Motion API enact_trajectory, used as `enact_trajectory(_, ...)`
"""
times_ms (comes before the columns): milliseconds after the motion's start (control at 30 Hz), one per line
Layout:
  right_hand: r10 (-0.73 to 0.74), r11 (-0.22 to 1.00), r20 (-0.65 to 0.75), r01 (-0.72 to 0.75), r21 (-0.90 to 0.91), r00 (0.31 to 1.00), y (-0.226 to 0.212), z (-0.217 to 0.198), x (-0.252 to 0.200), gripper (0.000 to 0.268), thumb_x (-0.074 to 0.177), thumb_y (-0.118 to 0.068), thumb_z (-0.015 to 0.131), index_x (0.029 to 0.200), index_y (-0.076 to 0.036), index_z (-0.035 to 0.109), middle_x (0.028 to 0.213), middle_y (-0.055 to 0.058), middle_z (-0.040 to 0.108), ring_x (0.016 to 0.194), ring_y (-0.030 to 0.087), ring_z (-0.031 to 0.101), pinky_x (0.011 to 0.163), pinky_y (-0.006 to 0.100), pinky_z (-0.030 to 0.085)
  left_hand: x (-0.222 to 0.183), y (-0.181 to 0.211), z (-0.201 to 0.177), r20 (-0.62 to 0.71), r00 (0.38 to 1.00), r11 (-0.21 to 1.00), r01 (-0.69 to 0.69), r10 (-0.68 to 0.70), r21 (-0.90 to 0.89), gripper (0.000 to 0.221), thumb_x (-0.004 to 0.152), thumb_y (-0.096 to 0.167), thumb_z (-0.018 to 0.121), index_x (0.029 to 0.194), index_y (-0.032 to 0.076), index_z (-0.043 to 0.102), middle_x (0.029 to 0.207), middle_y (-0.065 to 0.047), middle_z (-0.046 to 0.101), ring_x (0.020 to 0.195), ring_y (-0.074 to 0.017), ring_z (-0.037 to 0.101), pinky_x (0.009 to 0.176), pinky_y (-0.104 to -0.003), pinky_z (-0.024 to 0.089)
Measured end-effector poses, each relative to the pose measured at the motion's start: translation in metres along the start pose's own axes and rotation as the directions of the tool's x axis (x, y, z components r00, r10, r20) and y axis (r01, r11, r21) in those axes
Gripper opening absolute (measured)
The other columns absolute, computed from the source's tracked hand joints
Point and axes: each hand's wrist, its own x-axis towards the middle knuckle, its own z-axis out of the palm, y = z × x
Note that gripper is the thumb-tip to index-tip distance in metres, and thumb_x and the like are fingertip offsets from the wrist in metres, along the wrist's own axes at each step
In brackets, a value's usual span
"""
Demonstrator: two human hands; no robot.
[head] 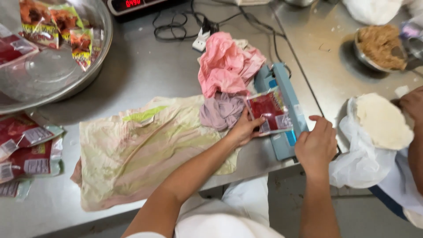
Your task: The person picks up packets of food from a table and uses a heat sealer to seal the open ends of the packets.
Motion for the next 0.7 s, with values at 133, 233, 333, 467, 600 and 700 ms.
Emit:
enact_trajectory(133,-0.009,0.999,-0.068,0.012,0.049,0.998,-0.010,-0.006,-0.012,0.041,0.084,0.001,0.051,0.123,-0.012,0.057,0.108,0.008,0.055,0.093,0.037,0.059,0.078,0.048,0.049,-0.024,0.011,0.005,-0.018,1.000,1.000,0.022,-0.023,-0.020,0.084,0.087,0.014,0.082,0.154,0.022,0.033,0.128,-0.010,0.056,0.103,-0.0293,0.064,0.065,-0.055,0.066)
enact_trajectory(233,0.007,0.998,-0.071,-0.003,0.062,0.997,-0.016,-0.011,-0.014,0.040,0.085,0.003,0.053,0.122,-0.012,0.057,0.106,0.008,0.055,0.095,0.038,0.059,0.078,0.048,0.049,-0.014,0.001,-0.004,-0.010,0.999,0.999,0.033,-0.033,-0.029,0.072,0.090,0.016,0.080,0.149,0.022,0.038,0.124,-0.007,0.056,0.104,-0.0296,0.064,0.068,-0.059,0.065)
enact_trajectory(333,0.005,0.999,-0.070,-0.001,0.050,0.998,-0.015,-0.009,-0.015,0.039,0.086,0.004,0.053,0.122,-0.012,0.056,0.107,0.008,0.055,0.097,0.036,0.058,0.080,0.047,0.048,-0.013,-0.002,-0.006,-0.001,1.000,0.999,0.026,-0.026,-0.036,0.070,0.091,0.015,0.079,0.148,0.022,0.039,0.122,-0.007,0.057,0.102,-0.0301,0.065,0.067,-0.061,0.064)
enact_trajectory(467,-0.007,0.997,-0.075,0.012,0.076,0.997,-0.020,-0.015,-0.015,0.039,0.085,0.005,0.052,0.121,-0.009,0.057,0.105,0.012,0.055,0.096,0.040,0.060,0.080,0.050,0.049,-0.025,0.010,0.002,0.001,0.999,0.999,0.033,-0.033,-0.033,0.069,0.090,0.015,0.080,0.147,0.023,0.040,0.121,-0.007,0.058,0.101,-0.0306,0.065,0.067,-0.062,0.064)
enact_trajectory(600,-0.004,0.995,-0.084,0.012,0.097,0.997,-0.020,-0.014,-0.016,0.036,0.086,0.004,0.052,0.119,-0.009,0.057,0.107,0.011,0.054,0.098,0.040,0.059,0.081,0.049,0.048,-0.031,0.019,0.007,0.031,0.999,0.999,0.045,-0.044,-0.023,0.073,0.089,0.017,0.083,0.146,0.021,0.037,0.121,-0.009,0.058,0.101,-0.0323,0.065,0.065,-0.066,0.063)
enact_trajectory(700,-0.005,0.996,-0.100,0.013,0.088,0.995,-0.029,-0.021,-0.016,0.032,0.086,0.005,0.052,0.115,-0.007,0.058,0.111,0.014,0.054,0.099,0.041,0.057,0.072,0.050,0.046,-0.029,0.023,0.006,0.029,0.995,0.995,0.097,-0.097,-0.001,0.080,0.086,0.020,0.078,0.150,0.023,0.030,0.130,-0.011,0.057,0.105,-0.0353,0.067,0.066,-0.059,0.064)
